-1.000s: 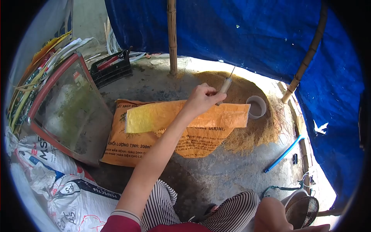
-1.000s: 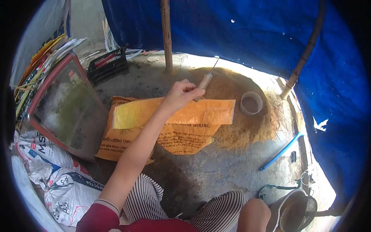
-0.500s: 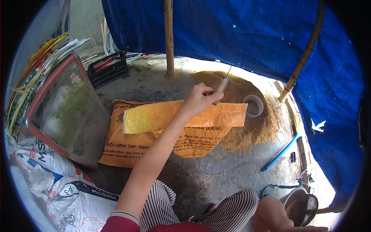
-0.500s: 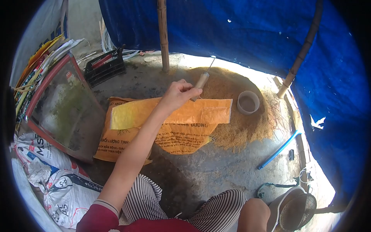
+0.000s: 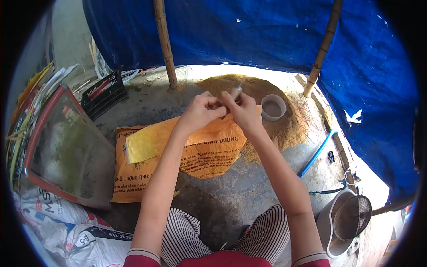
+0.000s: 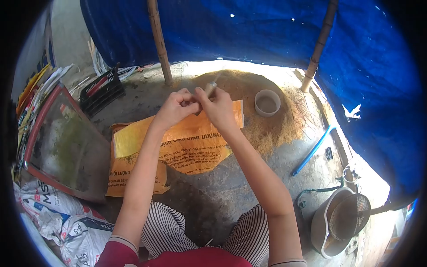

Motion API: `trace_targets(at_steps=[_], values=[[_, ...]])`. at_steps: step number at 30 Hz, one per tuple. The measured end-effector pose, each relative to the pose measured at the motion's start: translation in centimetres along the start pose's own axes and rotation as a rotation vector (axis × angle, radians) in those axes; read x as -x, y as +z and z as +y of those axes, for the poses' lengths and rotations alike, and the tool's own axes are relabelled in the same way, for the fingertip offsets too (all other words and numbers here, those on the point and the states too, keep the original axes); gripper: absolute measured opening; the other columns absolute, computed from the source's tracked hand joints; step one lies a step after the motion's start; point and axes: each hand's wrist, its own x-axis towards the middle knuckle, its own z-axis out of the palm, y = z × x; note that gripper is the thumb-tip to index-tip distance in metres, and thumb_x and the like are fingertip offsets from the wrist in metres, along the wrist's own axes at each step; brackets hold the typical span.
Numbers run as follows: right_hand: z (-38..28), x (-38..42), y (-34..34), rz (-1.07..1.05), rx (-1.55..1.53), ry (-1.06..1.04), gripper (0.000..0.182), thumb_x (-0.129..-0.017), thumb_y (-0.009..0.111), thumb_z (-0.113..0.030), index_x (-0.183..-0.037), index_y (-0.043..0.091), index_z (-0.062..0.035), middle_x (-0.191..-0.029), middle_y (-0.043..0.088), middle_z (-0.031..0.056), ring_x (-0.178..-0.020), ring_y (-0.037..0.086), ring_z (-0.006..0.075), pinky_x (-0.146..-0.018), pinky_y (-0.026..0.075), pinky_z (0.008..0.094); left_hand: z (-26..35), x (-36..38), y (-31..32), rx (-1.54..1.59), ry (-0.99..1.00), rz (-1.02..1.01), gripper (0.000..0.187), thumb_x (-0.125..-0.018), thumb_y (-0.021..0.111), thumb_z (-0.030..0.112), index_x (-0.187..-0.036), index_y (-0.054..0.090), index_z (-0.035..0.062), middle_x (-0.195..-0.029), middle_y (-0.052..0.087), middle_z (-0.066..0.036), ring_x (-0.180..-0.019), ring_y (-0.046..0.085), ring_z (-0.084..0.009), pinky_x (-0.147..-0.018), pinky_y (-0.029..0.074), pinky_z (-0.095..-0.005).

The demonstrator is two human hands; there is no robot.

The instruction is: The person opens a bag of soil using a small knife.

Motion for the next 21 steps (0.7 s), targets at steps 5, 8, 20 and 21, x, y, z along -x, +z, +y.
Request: trace_targets(at_steps=[5, 8, 20, 21], values=[[-1.5, 1.0, -1.9, 0.233, -0.243, -0.164, 0.023, -0.09, 0.057, -0.021, -0.084, 0.055, 0.0004, -0.066, 0.056, 0.0055, -0.058, 0.046, 0.0107, -0.055, 0.039, 0.0277, -0.3, 0.0, -0.5, 0.156, -0.081, 0.005, 0.026, -0.081, 0.071, 0.023, -0.096, 0.069, 0.0022, -0.077, 0.053, -0.005, -0.067, 0.052, -0.0139, -0.062, 0.043, -0.0306], [0.5, 1.3, -6.0, 0.206, -0.003, -0.19, 0.017, -0.089, 0.056, -0.016, -0.089, 0.054, 0.0008, -0.07, 0.058, 0.0077, -0.06, 0.049, 0.0154, -0.058, 0.04, 0.0298, 0.3, 0.4, -1.0, -0.253, -0.091, 0.068, 0.024, -0.082, 0.07, 0.022, -0.093, 0.07, 0.0011, -0.077, 0.054, -0.006, -0.069, 0.055, -0.0166, -0.066, 0.045, -0.0327], [5.0, 0.1, -7.8, -0.165, 0.377, -0.12, 0.018, -0.084, 0.064, -0.008, -0.093, 0.051, 0.0016, -0.077, 0.057, 0.0128, -0.071, 0.052, 0.0216, -0.067, 0.042, 0.0345, 0.3, 0.1, -1.2, -0.297, -0.183, 0.023, 0.02, -0.082, 0.069, 0.019, -0.086, 0.07, -0.0004, -0.077, 0.054, -0.008, -0.07, 0.055, -0.0197, -0.067, 0.045, -0.0342], [5.3, 0.1, -7.7, -0.162, 0.373, -0.121, 0.018, -0.084, 0.064, -0.008, -0.093, 0.051, 0.0016, -0.077, 0.057, 0.0128, -0.071, 0.052, 0.0216, -0.067, 0.042, 0.0345, 0.2, 0.1, -1.2, -0.302, -0.181, 0.022, 0.02, -0.082, 0.069, 0.019, -0.086, 0.07, -0.0004, -0.077, 0.054, -0.008, -0.07, 0.055, -0.0197, -0.067, 0.045, -0.0342]])
